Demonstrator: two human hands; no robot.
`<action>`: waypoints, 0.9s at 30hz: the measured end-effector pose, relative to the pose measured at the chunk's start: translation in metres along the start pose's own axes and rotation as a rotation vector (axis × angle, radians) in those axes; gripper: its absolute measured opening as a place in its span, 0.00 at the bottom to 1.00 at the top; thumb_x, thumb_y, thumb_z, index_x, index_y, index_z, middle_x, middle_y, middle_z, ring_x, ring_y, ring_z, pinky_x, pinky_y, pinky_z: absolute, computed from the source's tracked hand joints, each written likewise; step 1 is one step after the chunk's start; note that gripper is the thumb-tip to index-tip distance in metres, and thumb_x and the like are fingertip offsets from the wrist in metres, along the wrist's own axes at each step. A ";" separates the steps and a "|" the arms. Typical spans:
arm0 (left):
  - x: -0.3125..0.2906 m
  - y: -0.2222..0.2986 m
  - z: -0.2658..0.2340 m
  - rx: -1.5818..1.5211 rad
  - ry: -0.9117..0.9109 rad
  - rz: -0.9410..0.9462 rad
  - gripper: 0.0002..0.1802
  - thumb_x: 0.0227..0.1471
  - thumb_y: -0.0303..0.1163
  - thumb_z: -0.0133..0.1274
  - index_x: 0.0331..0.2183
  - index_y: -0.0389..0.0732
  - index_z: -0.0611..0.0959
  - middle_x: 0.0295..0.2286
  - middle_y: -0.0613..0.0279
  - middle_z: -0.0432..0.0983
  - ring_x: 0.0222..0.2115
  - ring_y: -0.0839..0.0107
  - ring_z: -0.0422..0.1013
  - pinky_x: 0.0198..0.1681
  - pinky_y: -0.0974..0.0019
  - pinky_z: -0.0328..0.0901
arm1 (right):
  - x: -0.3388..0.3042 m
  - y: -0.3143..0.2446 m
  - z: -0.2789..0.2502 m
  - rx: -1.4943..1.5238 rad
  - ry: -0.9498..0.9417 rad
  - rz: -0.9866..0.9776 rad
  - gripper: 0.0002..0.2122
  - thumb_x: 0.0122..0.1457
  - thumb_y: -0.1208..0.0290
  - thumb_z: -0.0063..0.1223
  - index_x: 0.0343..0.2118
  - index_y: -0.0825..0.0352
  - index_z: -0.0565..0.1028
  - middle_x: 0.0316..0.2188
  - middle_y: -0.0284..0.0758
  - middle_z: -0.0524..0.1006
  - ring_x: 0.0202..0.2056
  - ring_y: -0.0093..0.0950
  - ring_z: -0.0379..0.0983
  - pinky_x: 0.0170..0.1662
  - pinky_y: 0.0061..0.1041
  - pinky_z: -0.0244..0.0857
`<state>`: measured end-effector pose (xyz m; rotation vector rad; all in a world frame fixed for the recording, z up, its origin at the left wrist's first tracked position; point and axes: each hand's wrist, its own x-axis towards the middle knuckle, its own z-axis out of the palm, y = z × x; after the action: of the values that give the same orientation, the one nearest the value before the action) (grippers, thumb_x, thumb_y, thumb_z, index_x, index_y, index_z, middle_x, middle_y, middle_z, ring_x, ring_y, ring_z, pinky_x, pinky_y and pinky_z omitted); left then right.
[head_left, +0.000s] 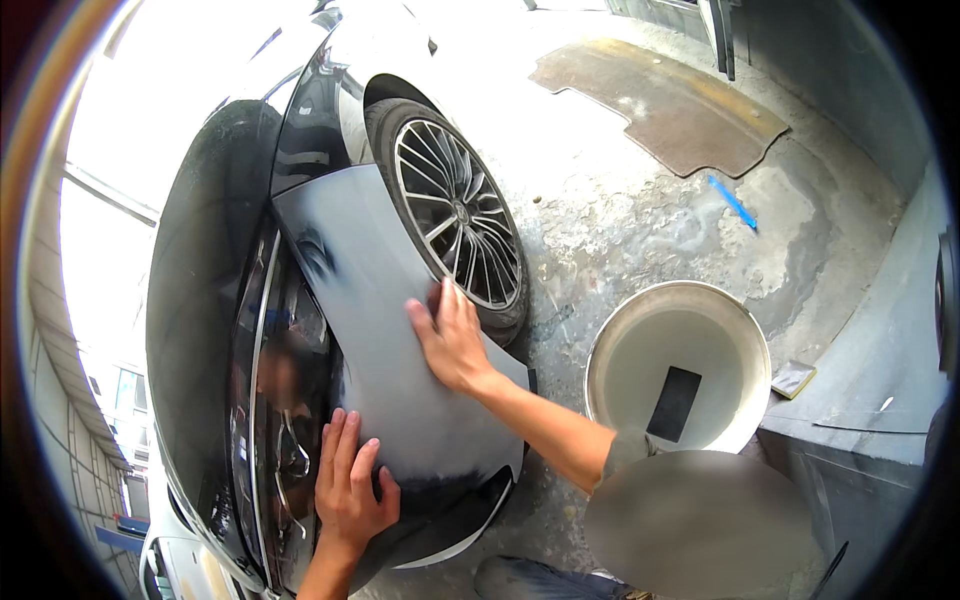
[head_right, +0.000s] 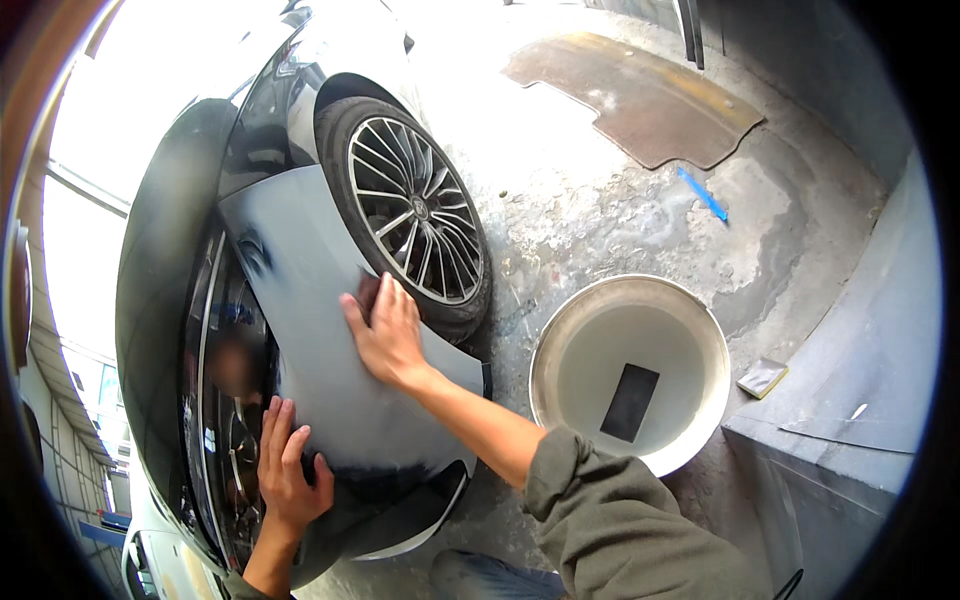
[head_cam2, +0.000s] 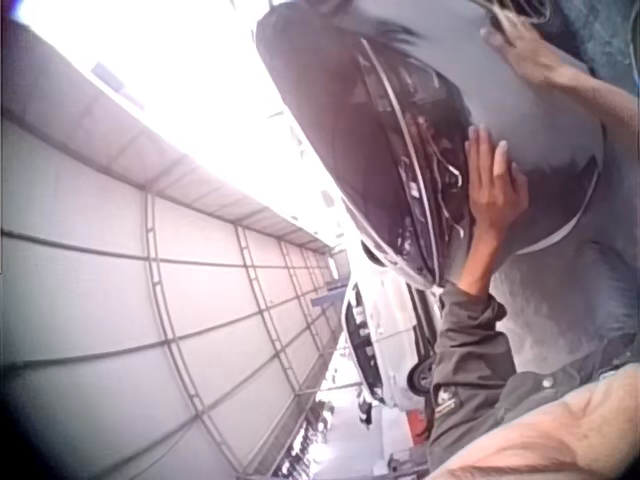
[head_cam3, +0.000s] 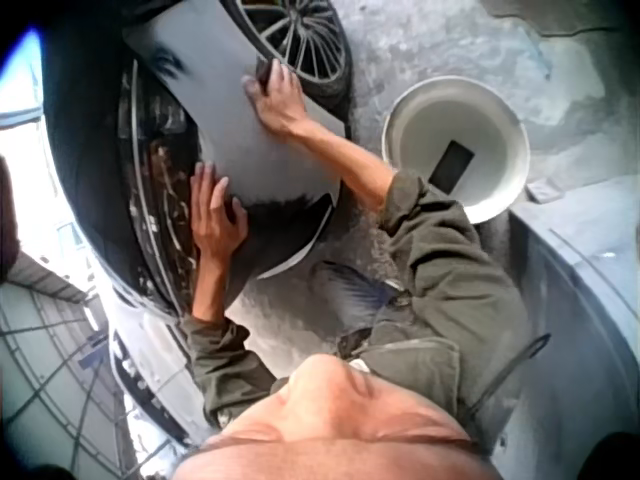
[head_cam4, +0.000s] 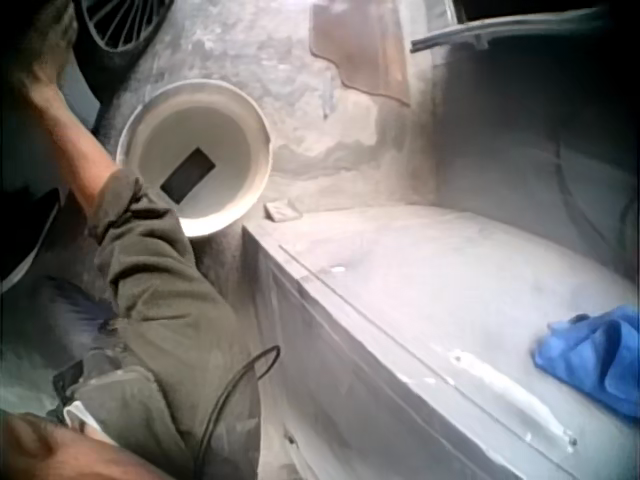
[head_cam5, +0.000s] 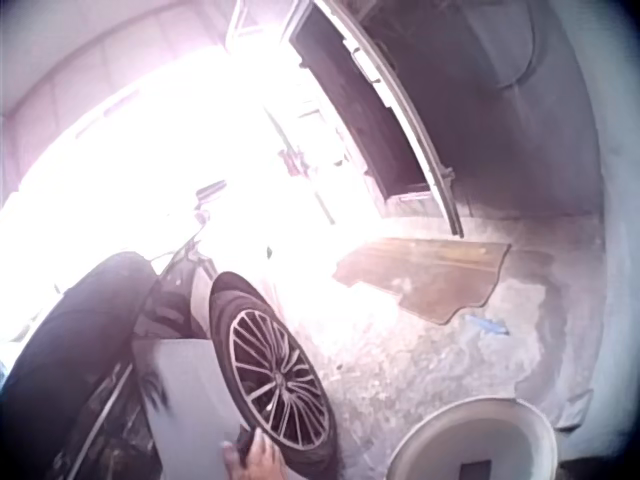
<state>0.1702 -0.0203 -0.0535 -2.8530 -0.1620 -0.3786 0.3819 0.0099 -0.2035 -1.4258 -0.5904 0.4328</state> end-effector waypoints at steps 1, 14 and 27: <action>0.000 0.000 0.000 0.002 0.000 -0.002 0.26 0.49 0.21 0.52 0.52 0.34 0.71 0.58 0.32 0.66 0.60 0.30 0.62 0.64 0.36 0.57 | 0.020 -0.020 -0.004 0.028 -0.082 0.024 0.45 0.67 0.37 0.38 0.68 0.80 0.50 0.67 0.56 0.57 0.69 0.50 0.51 0.71 0.44 0.44; 0.000 0.005 0.002 0.034 -0.028 -0.009 0.26 0.50 0.20 0.50 0.53 0.34 0.69 0.60 0.31 0.64 0.62 0.30 0.60 0.66 0.34 0.54 | -0.046 0.052 -0.013 0.034 0.131 -0.575 0.36 0.68 0.55 0.49 0.70 0.75 0.51 0.71 0.55 0.50 0.72 0.51 0.46 0.72 0.45 0.43; -0.001 0.006 0.005 0.069 -0.009 -0.019 0.28 0.49 0.19 0.51 0.54 0.34 0.71 0.60 0.35 0.65 0.62 0.34 0.61 0.66 0.40 0.56 | -0.182 0.066 0.053 0.083 0.361 -0.043 0.35 0.72 0.58 0.40 0.71 0.78 0.43 0.73 0.58 0.39 0.74 0.53 0.33 0.73 0.49 0.30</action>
<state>0.1711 -0.0246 -0.0599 -2.7876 -0.2002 -0.3576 0.2104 -0.0521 -0.2885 -1.3670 -0.3063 0.1562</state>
